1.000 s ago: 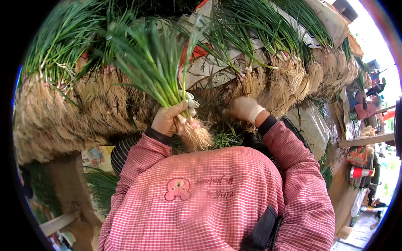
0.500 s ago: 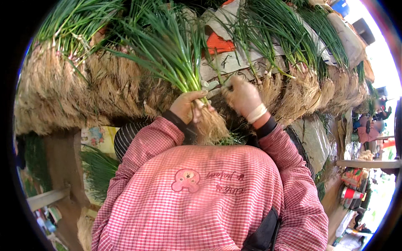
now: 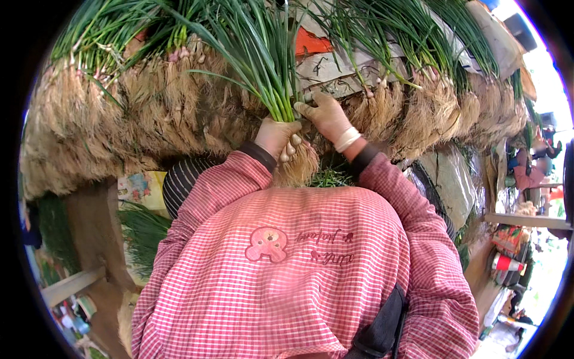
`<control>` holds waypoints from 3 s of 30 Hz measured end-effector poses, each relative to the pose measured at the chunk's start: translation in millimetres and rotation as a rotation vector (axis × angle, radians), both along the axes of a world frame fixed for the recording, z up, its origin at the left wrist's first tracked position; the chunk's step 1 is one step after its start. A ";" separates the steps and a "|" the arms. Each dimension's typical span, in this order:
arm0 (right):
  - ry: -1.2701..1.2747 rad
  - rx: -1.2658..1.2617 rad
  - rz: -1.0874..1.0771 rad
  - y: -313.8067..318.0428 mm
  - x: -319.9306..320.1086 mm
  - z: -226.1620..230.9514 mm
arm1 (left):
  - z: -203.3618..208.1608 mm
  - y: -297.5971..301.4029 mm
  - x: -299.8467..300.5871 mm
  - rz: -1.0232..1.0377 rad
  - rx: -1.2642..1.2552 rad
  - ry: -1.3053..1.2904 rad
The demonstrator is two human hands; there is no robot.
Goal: The person bundles scallions together by hand, removes damaged leaves, and places the finished bundles onto a pile on the floor.
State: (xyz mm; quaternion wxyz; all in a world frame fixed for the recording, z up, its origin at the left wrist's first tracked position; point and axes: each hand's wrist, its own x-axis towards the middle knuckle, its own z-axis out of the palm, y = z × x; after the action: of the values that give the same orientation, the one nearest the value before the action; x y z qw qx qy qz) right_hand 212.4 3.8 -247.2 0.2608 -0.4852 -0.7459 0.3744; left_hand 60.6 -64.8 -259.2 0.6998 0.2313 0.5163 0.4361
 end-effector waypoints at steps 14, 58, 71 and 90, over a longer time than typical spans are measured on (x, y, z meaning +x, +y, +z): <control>-0.969 -0.053 0.251 -8.1 114.4 -34.2 | 15.8 -3.2 -25.1 -0.138 0.153 -0.406; -0.860 0.284 -0.063 19.5 124.9 41.8 | 2.0 -2.0 -21.4 -0.151 0.295 -0.981; -0.579 0.374 -0.075 -31.7 43.2 53.5 | 20.0 3.6 -15.8 -0.147 0.171 -0.587; -0.135 0.144 0.108 -11.9 19.9 16.0 | 23.7 -2.5 -16.0 -0.346 -0.025 -0.143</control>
State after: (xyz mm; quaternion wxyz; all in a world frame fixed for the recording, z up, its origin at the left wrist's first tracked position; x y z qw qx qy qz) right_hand 232.3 -8.1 -231.1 0.2236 -0.4484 -0.8119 0.2997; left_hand 44.6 -67.3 -235.5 0.8022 0.2761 0.4232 0.3181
